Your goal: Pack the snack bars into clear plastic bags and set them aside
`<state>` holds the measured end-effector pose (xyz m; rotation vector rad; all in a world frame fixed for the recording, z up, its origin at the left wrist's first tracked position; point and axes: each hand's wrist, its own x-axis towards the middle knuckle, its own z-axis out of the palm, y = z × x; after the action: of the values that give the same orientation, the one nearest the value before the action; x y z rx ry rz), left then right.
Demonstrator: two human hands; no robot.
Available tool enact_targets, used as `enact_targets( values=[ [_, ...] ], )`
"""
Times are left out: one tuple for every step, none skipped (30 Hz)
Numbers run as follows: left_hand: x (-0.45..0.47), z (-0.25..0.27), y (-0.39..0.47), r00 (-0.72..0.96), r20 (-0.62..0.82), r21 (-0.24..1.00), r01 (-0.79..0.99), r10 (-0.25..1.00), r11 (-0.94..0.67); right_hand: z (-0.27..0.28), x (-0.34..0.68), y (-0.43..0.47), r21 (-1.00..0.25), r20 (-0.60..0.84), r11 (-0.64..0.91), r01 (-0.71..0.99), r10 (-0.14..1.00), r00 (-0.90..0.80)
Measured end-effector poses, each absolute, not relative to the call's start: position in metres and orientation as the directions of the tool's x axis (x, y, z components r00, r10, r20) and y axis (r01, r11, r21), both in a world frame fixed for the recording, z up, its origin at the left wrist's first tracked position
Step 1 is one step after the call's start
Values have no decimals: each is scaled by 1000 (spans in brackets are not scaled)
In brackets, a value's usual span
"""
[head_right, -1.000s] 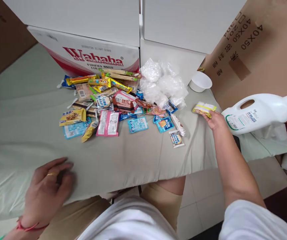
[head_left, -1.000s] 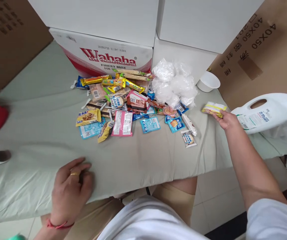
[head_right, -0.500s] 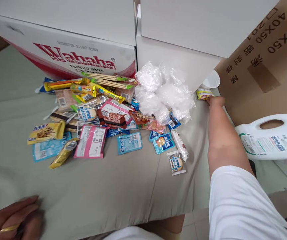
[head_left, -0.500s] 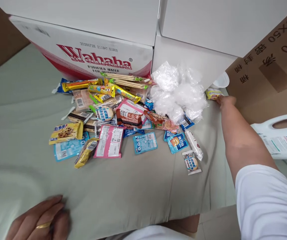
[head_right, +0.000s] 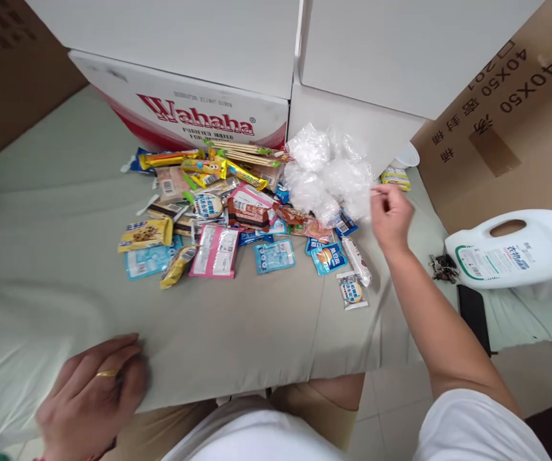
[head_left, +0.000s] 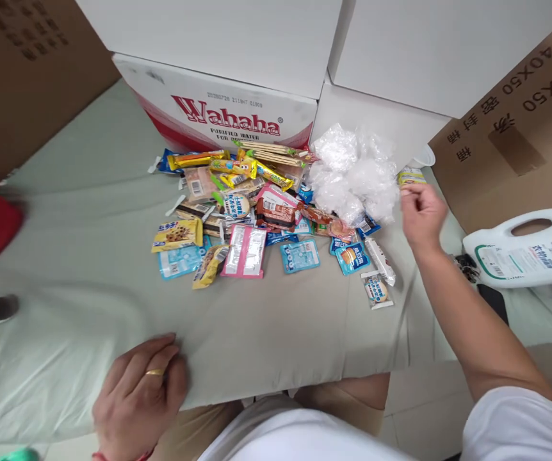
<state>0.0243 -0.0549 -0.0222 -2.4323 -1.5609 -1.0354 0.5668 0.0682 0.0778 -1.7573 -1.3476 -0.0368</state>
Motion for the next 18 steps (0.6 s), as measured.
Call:
enact_targets(
  values=[
    [24,-22,-54,274,590,266,822,759,-504,83,545,65,-570,518,31,821,789,330],
    [24,-21,-53,292,606,247,815,740,-524,88,527,65,-508,534,46,860,800,273],
    [23,-21,-53,308,621,231,807,721,-543,92,514,68,-446,553,35,894,797,244],
    [23,-21,-52,320,629,222,800,709,-558,94,504,73,-402,574,0,916,780,251],
    [22,-21,-52,329,636,219,790,698,-572,96,498,80,-369,589,-48,928,760,273],
    [22,-21,-52,329,640,225,784,694,-579,97,495,86,-344,585,-94,934,756,292],
    [22,-22,-53,325,649,232,777,688,-585,97,494,91,-325,563,-130,937,770,302],
    [21,-22,-54,317,656,242,771,685,-588,97,494,94,-311,533,-150,939,790,302],
    [21,-23,-54,311,660,251,767,684,-591,98,494,94,-309,512,-151,939,806,298],
    [20,-24,-55,307,660,261,762,686,-592,100,493,92,-332,511,-134,934,806,297],
    [19,-25,-56,303,661,270,758,687,-594,103,491,86,-387,536,-102,917,784,313],
    [18,-25,-57,298,658,287,750,692,-596,106,487,78,-475,574,-52,878,738,355],
    [18,-25,-57,288,650,318,738,704,-595,110,482,68,-587,598,21,809,684,417],
    [18,-23,-58,266,634,371,719,726,-587,113,474,56,-708,581,108,698,652,488],
    [20,-19,-59,235,605,448,689,761,-569,114,463,42,-820,512,183,542,659,551],
    [23,-14,-59,199,557,545,644,806,-536,113,450,29,-909,399,223,351,706,585],
    [28,-7,-59,168,482,657,580,860,-481,110,436,16,-965,262,214,152,776,573],
    [36,1,-58,147,381,773,491,913,-402,104,419,4,-986,124,163,-29,846,519]
  ],
)
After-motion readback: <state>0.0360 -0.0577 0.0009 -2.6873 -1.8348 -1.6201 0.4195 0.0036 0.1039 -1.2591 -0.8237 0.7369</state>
